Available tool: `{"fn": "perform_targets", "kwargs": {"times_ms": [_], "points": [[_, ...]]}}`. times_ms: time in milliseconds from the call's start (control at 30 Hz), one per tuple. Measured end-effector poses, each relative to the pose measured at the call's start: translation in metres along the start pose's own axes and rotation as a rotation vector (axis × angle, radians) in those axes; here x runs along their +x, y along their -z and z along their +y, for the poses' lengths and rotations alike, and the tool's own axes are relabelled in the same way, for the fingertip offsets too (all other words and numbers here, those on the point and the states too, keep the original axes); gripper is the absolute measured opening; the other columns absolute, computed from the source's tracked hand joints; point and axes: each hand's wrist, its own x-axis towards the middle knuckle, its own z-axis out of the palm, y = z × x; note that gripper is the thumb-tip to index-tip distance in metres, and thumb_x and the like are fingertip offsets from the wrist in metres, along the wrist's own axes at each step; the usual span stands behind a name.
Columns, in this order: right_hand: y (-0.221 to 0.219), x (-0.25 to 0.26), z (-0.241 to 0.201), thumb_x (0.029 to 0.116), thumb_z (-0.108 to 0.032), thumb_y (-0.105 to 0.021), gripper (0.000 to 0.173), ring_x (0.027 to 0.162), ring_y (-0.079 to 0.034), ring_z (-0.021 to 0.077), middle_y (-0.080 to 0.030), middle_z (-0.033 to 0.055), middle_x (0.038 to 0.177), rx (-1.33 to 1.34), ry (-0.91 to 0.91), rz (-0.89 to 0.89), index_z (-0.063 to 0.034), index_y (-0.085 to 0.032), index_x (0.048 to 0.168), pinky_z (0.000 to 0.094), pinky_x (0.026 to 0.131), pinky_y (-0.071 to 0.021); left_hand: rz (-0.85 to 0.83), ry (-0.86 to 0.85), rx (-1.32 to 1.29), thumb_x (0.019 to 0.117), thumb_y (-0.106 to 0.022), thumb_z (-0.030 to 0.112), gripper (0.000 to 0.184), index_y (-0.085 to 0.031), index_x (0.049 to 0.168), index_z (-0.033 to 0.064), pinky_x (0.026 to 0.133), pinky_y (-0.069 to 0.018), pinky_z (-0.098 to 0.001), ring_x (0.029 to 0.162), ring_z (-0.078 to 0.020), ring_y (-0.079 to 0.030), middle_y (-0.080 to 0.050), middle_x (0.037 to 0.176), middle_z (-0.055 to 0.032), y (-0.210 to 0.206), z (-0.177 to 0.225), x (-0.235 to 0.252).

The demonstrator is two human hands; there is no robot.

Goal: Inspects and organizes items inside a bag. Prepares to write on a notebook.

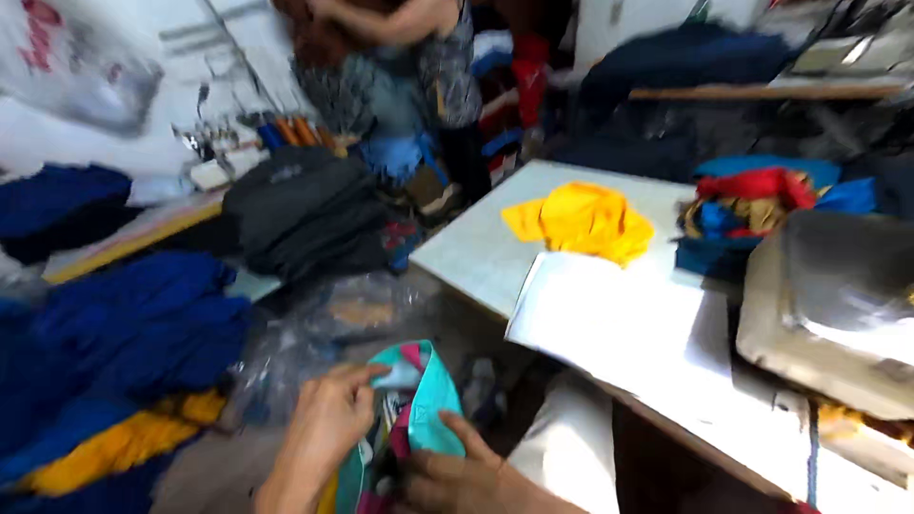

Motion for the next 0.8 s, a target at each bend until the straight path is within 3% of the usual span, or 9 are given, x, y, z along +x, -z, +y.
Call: {"fn": "perform_targets", "kwargs": {"times_ms": [100,233,300,333,400,433,500,700,800], "points": [[-0.006,-0.010,-0.002,0.0950,-0.007,-0.063,0.020,0.104,-0.069,0.0256,-0.072,0.0021,0.099,-0.091,-0.020,0.063,-0.0144,-0.073,0.110,0.0629,0.107,-0.0429,0.053,-0.023,0.013,0.0862,-0.052,0.009,0.030,-0.081,0.094,0.0117,0.056,-0.0493,-0.0416,0.063,-0.0174,-0.061,-0.070,0.079,-0.0037,0.019,-0.008,-0.006],[0.028,-0.027,-0.010,0.1021,-0.007,-0.053,0.022,0.094,-0.065,0.0233,-0.068,0.0023,0.086,-0.016,-0.021,0.034,-0.0126,-0.072,0.091,0.0529,0.107,-0.0380,0.075,-0.076,0.010,0.0857,-0.051,0.014,0.030,-0.080,0.092,0.0161,0.053,-0.0439,-0.0242,0.062,-0.0013,-0.055,-0.069,0.080,0.0061,0.049,-0.007,-0.007],[0.045,-0.039,-0.016,0.1021,-0.005,-0.051,0.025,0.093,-0.065,0.0272,-0.067,0.0060,0.084,-0.022,-0.094,-0.006,-0.0092,-0.069,0.086,0.0552,0.104,-0.0396,0.054,-0.064,-0.014,0.0851,-0.053,0.005,0.029,-0.080,0.093,0.0100,0.057,-0.0472,-0.0232,0.066,-0.0040,-0.059,-0.071,0.084,0.0005,0.065,0.007,-0.008],[0.050,-0.044,-0.018,0.1025,-0.004,-0.049,0.026,0.095,-0.066,0.0300,-0.067,0.0080,0.085,-0.060,-0.132,-0.026,-0.0076,-0.069,0.085,0.0573,0.100,-0.0421,0.022,-0.024,-0.061,0.0861,-0.054,-0.007,0.026,-0.078,0.094,-0.0004,0.064,-0.0503,-0.0323,0.074,-0.0157,-0.064,-0.073,0.090,-0.0118,0.074,0.022,-0.009],[0.054,-0.054,-0.018,0.1013,-0.001,-0.049,0.026,0.095,-0.066,0.0326,-0.066,0.0087,0.083,-0.138,-0.168,-0.069,-0.0069,-0.066,0.083,0.0590,0.097,-0.0434,-0.001,-0.042,-0.040,0.0841,-0.052,-0.009,0.029,-0.077,0.096,-0.0044,0.073,-0.0524,-0.0382,0.084,-0.0236,-0.068,-0.074,0.096,-0.0168,0.077,0.030,-0.012],[0.053,-0.057,-0.017,0.0996,-0.001,-0.050,0.026,0.094,-0.063,0.0304,-0.063,0.0059,0.080,-0.174,-0.174,-0.090,-0.0098,-0.064,0.080,0.0555,0.098,-0.0402,0.005,-0.087,-0.025,0.0845,-0.051,-0.007,0.030,-0.078,0.097,-0.0018,0.071,-0.0531,-0.0351,0.083,-0.0206,-0.069,-0.075,0.096,-0.0144,0.076,0.026,-0.013],[0.053,-0.059,-0.020,0.0984,0.000,-0.051,0.027,0.094,-0.059,0.0279,-0.060,0.0034,0.078,-0.223,-0.190,-0.126,-0.0121,-0.063,0.078,0.0501,0.097,-0.0367,0.057,-0.200,0.032,0.0852,-0.046,0.008,0.037,-0.081,0.098,0.0112,0.071,-0.0537,-0.0208,0.085,-0.0044,-0.068,-0.075,0.096,-0.0009,0.071,0.004,-0.020],[0.073,-0.054,-0.038,0.0956,0.005,-0.053,0.026,0.091,-0.061,0.0319,-0.065,0.0090,0.080,-0.222,-0.293,-0.307,-0.0062,-0.066,0.077,0.0479,0.084,-0.0394,-0.017,-0.221,-0.058,0.0960,-0.048,0.012,0.034,-0.080,0.109,0.0108,0.089,-0.0574,-0.0232,0.104,-0.0071,-0.070,-0.076,0.113,-0.0030,0.087,0.005,-0.039],[0.092,-0.048,-0.050,0.0990,0.004,-0.050,0.022,0.095,-0.064,0.0369,-0.071,0.0158,0.099,-0.113,-0.288,-0.375,-0.0008,-0.070,0.092,0.0476,0.076,-0.0461,-0.117,-0.217,-0.083,0.0970,-0.047,0.013,0.036,-0.078,0.116,0.0105,0.093,-0.0565,-0.0263,0.109,-0.0102,-0.069,-0.074,0.118,-0.0048,0.096,0.010,-0.049]]}}
